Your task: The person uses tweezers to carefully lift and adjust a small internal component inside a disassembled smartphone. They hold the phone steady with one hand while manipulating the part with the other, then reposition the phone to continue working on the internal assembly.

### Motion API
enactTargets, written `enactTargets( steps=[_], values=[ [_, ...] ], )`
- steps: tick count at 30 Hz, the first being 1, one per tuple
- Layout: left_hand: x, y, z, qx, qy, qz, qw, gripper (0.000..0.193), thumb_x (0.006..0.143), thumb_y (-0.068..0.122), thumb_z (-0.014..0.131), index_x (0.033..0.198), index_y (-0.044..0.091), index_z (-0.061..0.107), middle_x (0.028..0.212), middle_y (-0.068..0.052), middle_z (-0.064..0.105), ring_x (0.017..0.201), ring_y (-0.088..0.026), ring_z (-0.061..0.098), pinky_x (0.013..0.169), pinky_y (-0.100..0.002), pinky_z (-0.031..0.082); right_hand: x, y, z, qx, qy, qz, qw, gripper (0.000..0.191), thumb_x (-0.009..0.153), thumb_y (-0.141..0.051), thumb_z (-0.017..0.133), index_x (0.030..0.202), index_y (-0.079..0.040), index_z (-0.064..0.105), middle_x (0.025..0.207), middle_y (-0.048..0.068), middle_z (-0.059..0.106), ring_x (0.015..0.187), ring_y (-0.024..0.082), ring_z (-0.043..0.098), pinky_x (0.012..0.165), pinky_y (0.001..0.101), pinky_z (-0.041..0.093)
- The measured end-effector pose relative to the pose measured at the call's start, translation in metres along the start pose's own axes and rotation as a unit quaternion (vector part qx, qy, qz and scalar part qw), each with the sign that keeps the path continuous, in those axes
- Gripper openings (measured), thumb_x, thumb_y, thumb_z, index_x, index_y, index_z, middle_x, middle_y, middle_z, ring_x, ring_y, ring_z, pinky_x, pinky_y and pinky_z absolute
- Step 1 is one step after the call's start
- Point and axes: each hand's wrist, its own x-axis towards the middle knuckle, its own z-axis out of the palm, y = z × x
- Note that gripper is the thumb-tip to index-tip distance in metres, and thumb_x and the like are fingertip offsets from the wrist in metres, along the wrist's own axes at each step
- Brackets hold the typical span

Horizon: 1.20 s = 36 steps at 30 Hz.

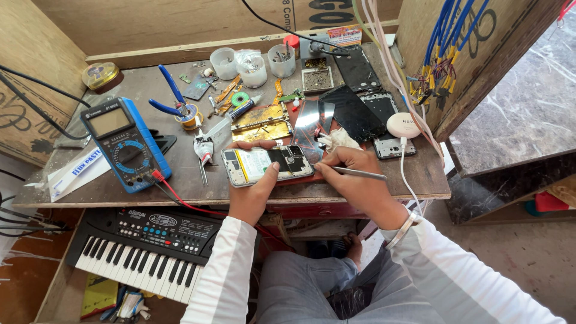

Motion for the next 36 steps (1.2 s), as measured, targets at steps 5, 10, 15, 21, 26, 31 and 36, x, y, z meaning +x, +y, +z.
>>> enactTargets(
  steps=[5, 10, 15, 21, 26, 31, 36],
  values=[
    [0.0001, 0.0003, 0.0028, -0.019, -0.001, -0.004, 1.000, 0.052, 0.089, -0.014, 0.064, 0.125, 0.010, 0.036, 0.131, -0.016, 0.060, 0.125, -0.021, 0.059, 0.109, -0.037, 0.050, 0.0013, 0.0002, -0.0009, -0.006, -0.001, -0.006, 1.000, 0.014, 0.087, -0.015, 0.078, 0.082, -0.002, 0.074, 0.075, 0.006, 0.076, 0.067, 0.009, 0.069, 0.063, 0.0273, 0.052],
    [-0.0012, 0.0010, 0.0029, -0.016, 0.007, -0.010, 1.000, 0.052, 0.089, -0.014, 0.064, 0.124, 0.010, 0.036, 0.131, -0.016, 0.060, 0.124, -0.022, 0.059, 0.107, -0.038, 0.051, -0.0007, 0.0013, -0.0021, 0.018, 0.013, -0.008, 1.000, 0.014, 0.086, -0.014, 0.078, 0.080, -0.002, 0.074, 0.078, 0.005, 0.077, 0.070, 0.010, 0.070, 0.065, 0.0268, 0.054],
    [-0.0004, -0.0005, 0.0008, -0.021, -0.001, -0.011, 1.000, 0.052, 0.089, -0.014, 0.064, 0.124, 0.010, 0.035, 0.131, -0.016, 0.059, 0.125, -0.021, 0.059, 0.108, -0.037, 0.051, 0.0013, 0.0012, 0.0002, -0.008, 0.003, 0.013, 1.000, 0.013, 0.085, -0.015, 0.079, 0.081, -0.003, 0.075, 0.076, 0.005, 0.077, 0.067, 0.010, 0.071, 0.063, 0.0273, 0.054],
    [-0.0010, 0.0000, 0.0023, -0.025, -0.003, -0.004, 1.000, 0.052, 0.089, -0.014, 0.064, 0.125, 0.010, 0.035, 0.132, -0.016, 0.059, 0.124, -0.021, 0.059, 0.108, -0.037, 0.051, -0.0001, 0.0021, -0.0005, 0.017, 0.008, -0.018, 1.000, 0.013, 0.086, -0.013, 0.079, 0.081, -0.002, 0.074, 0.078, 0.006, 0.076, 0.070, 0.011, 0.071, 0.065, 0.0272, 0.054],
    [-0.0022, 0.0018, 0.0013, -0.010, -0.001, -0.007, 1.000, 0.051, 0.089, -0.014, 0.064, 0.124, 0.010, 0.036, 0.132, -0.016, 0.059, 0.124, -0.020, 0.059, 0.108, -0.036, 0.051, -0.0004, 0.0030, -0.0004, 0.025, 0.006, -0.022, 0.999, 0.014, 0.087, -0.012, 0.078, 0.080, -0.002, 0.073, 0.078, 0.006, 0.076, 0.074, 0.010, 0.071, 0.068, 0.0273, 0.054],
    [-0.0012, 0.0018, 0.0013, -0.020, -0.004, -0.013, 1.000, 0.051, 0.089, -0.013, 0.064, 0.124, 0.010, 0.035, 0.131, -0.015, 0.060, 0.122, -0.020, 0.059, 0.106, -0.036, 0.052, 0.0010, 0.0027, -0.0011, 0.019, 0.001, 0.006, 1.000, 0.015, 0.087, -0.014, 0.077, 0.080, -0.002, 0.074, 0.076, 0.005, 0.077, 0.069, 0.009, 0.070, 0.065, 0.0269, 0.054],
    [-0.0017, 0.0000, 0.0004, -0.014, -0.008, -0.003, 1.000, 0.052, 0.089, -0.014, 0.064, 0.125, 0.010, 0.036, 0.131, -0.016, 0.059, 0.124, -0.021, 0.058, 0.109, -0.036, 0.050, -0.0004, 0.0021, -0.0011, 0.021, 0.002, 0.000, 1.000, 0.016, 0.086, -0.015, 0.077, 0.079, -0.001, 0.073, 0.076, 0.005, 0.076, 0.068, 0.009, 0.069, 0.064, 0.0266, 0.053]
  ],
)
